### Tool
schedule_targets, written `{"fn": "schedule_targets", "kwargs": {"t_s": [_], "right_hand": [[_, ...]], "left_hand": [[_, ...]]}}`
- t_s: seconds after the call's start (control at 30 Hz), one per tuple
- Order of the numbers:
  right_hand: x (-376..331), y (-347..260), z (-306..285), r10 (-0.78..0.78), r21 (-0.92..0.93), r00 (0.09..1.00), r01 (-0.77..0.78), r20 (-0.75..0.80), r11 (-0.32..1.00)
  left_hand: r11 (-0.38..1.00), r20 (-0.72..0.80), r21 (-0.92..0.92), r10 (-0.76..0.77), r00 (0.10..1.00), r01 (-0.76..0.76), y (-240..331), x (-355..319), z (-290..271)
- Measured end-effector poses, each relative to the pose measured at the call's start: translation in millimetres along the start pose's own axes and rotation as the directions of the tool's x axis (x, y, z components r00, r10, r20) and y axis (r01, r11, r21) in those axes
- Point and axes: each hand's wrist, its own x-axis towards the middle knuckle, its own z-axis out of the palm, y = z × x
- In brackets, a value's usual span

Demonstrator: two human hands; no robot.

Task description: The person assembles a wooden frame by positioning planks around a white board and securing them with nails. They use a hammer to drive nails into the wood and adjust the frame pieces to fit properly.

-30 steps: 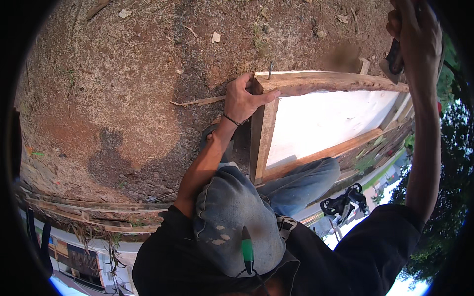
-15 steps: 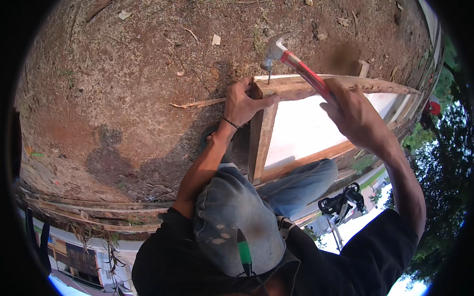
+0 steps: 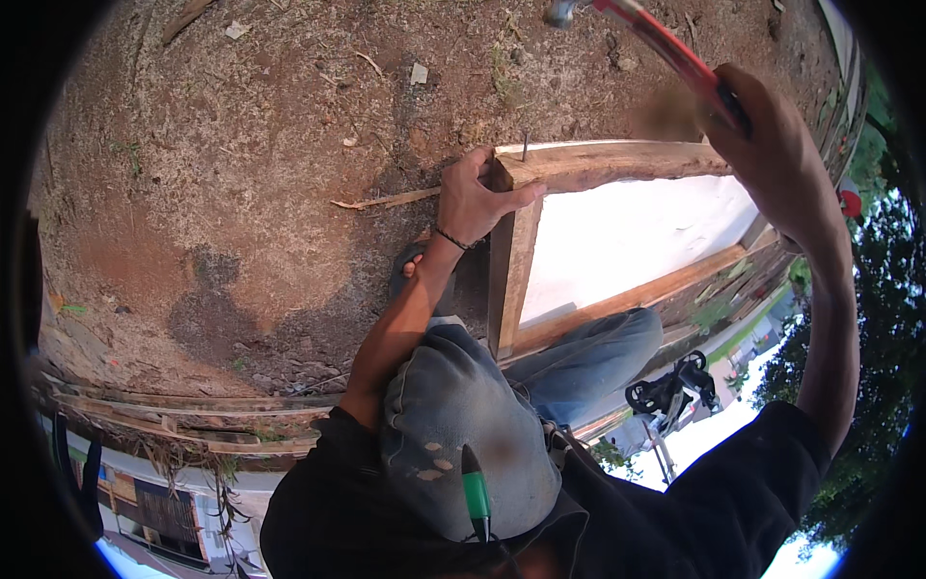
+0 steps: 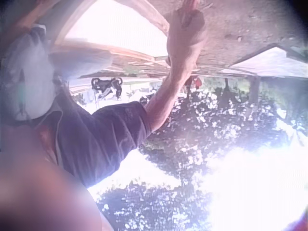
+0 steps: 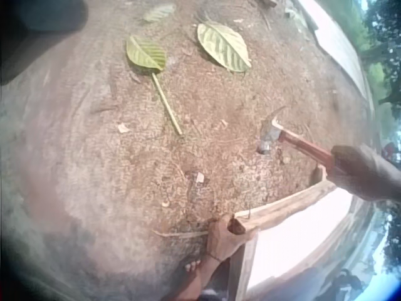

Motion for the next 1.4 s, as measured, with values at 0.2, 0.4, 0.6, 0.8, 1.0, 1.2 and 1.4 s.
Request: {"fn": "schedule_targets", "kwargs": {"t_s": [0.2, 0.4, 0.6, 0.8, 1.0, 1.2, 1.4], "right_hand": [[-21.9, 18.8, 56.3, -0.028, 0.171, 0.978, 0.064, -0.206, 0.983], [8.1, -13.2, -25.8, 0.335, 0.34, 0.942, -0.318, 0.01, 0.885], [-53.7, -1.8, 68.5, 0.048, 0.086, 0.989, -0.061, 0.142, 0.994], [-1.4, -7.9, -29.6, 0.274, 0.304, 0.918, -0.184, -0.288, 0.935], [-59.1, 12.5, 60.6, 0.053, -0.054, 0.934, -0.037, 0.352, 0.998], [-23.0, -4.1, 9.1, 0.327, 0.497, 0.927, -0.199, -0.185, 0.845], [-39.6, -0.2, 21.9, -0.008, -0.114, 0.897, 0.065, 0.443, 0.991]], "left_hand": [[0.993, 0.055, -0.091, -0.063, 0.996, 0.068, 10.2, -0.3, -0.4], [0.999, 0.018, 0.033, 0.0, 1.0, 0.0, 5.9, -0.9, -3.1], [0.996, 0.057, -0.048, -0.067, 0.996, 0.069, 19.3, -1.6, -2.2], [0.999, 0.023, -0.026, -0.044, 0.999, 0.045, 12.0, -6.4, -3.0], [1.0, 0.064, 0.025, -0.013, 0.998, 0.011, 8.0, -10.8, -3.6], [0.998, 0.017, 0.003, -0.068, 0.998, 0.068, 19.7, -6.0, -8.4], [0.999, 0.018, -0.019, -0.032, 0.999, 0.033, 7.9, -7.5, -1.7]]}}
